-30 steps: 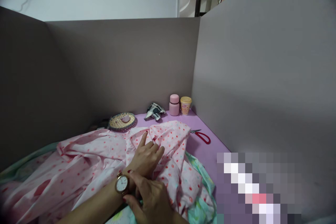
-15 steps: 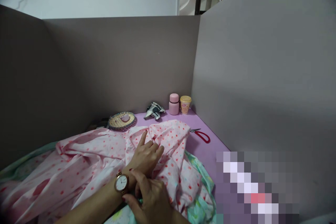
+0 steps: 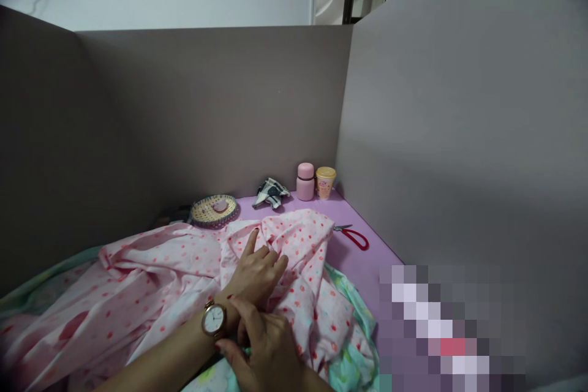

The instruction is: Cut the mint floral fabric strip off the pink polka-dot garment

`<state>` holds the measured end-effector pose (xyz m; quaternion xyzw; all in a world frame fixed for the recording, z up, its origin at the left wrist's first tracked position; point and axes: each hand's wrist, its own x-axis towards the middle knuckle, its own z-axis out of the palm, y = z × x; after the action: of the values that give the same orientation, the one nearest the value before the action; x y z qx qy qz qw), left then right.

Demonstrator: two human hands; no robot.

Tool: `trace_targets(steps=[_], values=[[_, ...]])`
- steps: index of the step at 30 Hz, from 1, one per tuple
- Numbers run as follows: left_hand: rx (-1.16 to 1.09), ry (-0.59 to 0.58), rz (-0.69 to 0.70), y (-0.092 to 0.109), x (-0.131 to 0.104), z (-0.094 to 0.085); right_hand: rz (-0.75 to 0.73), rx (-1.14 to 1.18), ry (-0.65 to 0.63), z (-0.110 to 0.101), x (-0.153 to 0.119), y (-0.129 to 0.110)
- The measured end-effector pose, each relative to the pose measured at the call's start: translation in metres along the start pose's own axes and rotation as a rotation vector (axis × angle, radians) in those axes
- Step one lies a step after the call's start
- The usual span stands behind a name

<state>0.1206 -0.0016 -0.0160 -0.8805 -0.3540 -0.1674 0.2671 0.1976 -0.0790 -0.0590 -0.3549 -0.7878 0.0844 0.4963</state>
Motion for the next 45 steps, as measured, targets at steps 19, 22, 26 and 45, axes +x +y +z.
trace_targets(steps=[19,22,26,45], values=[[-0.012,0.002,-0.009,0.001,0.000,0.002,0.081,0.048,-0.019,-0.003,0.001,-0.002],[-0.012,0.001,-0.005,0.001,-0.001,0.002,0.089,0.058,-0.036,-0.003,0.001,0.000],[-0.014,-0.009,-0.004,0.001,-0.001,0.001,0.098,0.089,-0.059,0.000,0.000,0.001],[-0.023,-0.082,-0.025,0.001,-0.004,-0.001,0.753,-0.764,-0.361,-0.115,0.077,0.236]])
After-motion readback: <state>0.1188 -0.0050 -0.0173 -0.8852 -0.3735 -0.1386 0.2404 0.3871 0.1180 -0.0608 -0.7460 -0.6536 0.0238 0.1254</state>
